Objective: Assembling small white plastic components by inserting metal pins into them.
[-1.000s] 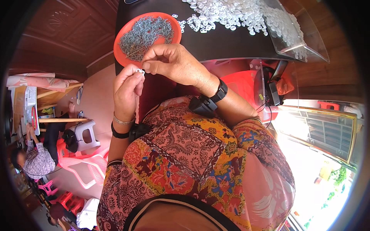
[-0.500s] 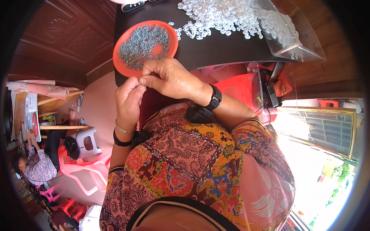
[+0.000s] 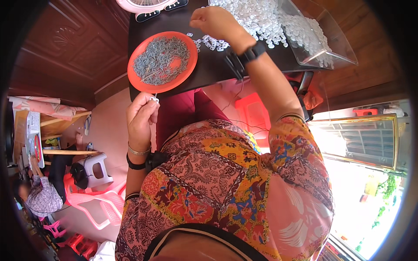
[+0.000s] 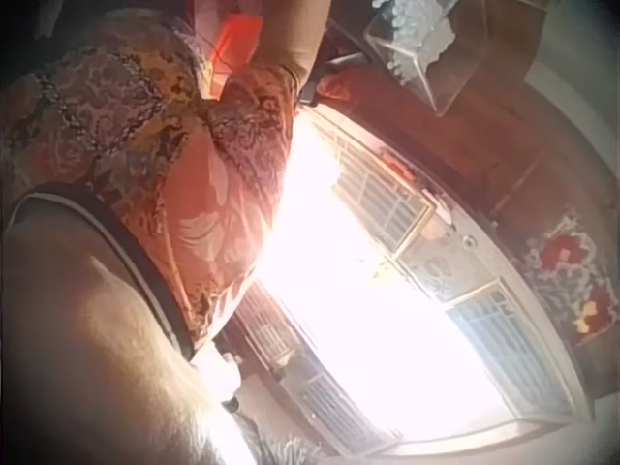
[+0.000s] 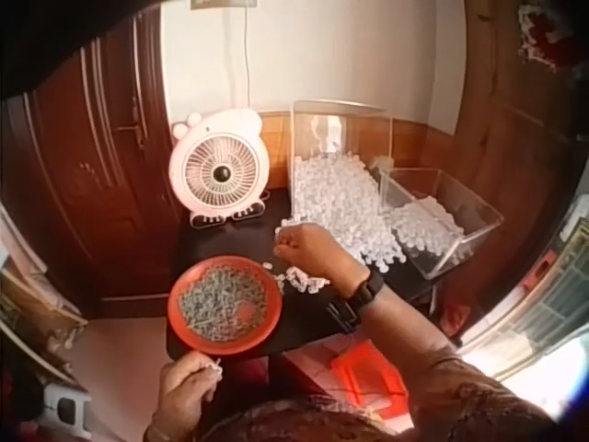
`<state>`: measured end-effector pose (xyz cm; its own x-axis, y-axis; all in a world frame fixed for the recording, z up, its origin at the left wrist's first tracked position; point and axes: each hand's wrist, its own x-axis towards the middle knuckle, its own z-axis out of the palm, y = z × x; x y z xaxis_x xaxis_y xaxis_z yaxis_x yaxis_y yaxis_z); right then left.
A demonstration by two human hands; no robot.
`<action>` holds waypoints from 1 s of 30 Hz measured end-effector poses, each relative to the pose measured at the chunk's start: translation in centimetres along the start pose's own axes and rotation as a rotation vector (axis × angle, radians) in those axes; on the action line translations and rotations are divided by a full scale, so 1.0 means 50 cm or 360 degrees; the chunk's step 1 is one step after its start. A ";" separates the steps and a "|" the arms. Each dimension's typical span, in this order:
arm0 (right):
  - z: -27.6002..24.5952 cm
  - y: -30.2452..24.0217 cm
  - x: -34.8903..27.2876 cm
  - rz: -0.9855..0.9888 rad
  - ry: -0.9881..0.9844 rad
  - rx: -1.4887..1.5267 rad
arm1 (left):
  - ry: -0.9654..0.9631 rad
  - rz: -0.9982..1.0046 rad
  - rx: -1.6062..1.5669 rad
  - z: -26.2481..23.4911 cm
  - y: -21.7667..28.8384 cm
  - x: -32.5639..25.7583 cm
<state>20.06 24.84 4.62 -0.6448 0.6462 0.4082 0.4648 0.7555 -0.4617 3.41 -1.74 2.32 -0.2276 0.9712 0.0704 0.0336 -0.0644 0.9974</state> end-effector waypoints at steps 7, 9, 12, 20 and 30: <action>-0.004 0.069 0.019 0.0070 -0.0314 -0.0582 | 0.0050 -0.0004 -0.0065 -0.014 -0.006 -0.007; -0.010 0.064 0.018 0.0072 -0.0356 -0.0592 | 0.0042 -0.0052 -0.0065 -0.012 -0.004 -0.004; -0.010 0.068 0.016 0.0036 -0.0471 -0.0653 | 0.0037 -0.0050 -0.0073 -0.012 -0.002 -0.003; -0.033 0.073 -0.002 -0.0060 -0.0522 -0.0822 | 0.0052 -0.0073 -0.0117 -0.019 -0.015 -0.004; 0.001 0.104 -0.015 -0.0048 -0.0238 -0.0542 | 0.0007 -0.0163 -0.0146 -0.009 -0.013 0.002</action>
<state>22.93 28.27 1.90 -0.7310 0.6194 0.2864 0.6034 0.7827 -0.1524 2.90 -1.71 1.69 -0.2298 0.9727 -0.0319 -0.0791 0.0140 0.9968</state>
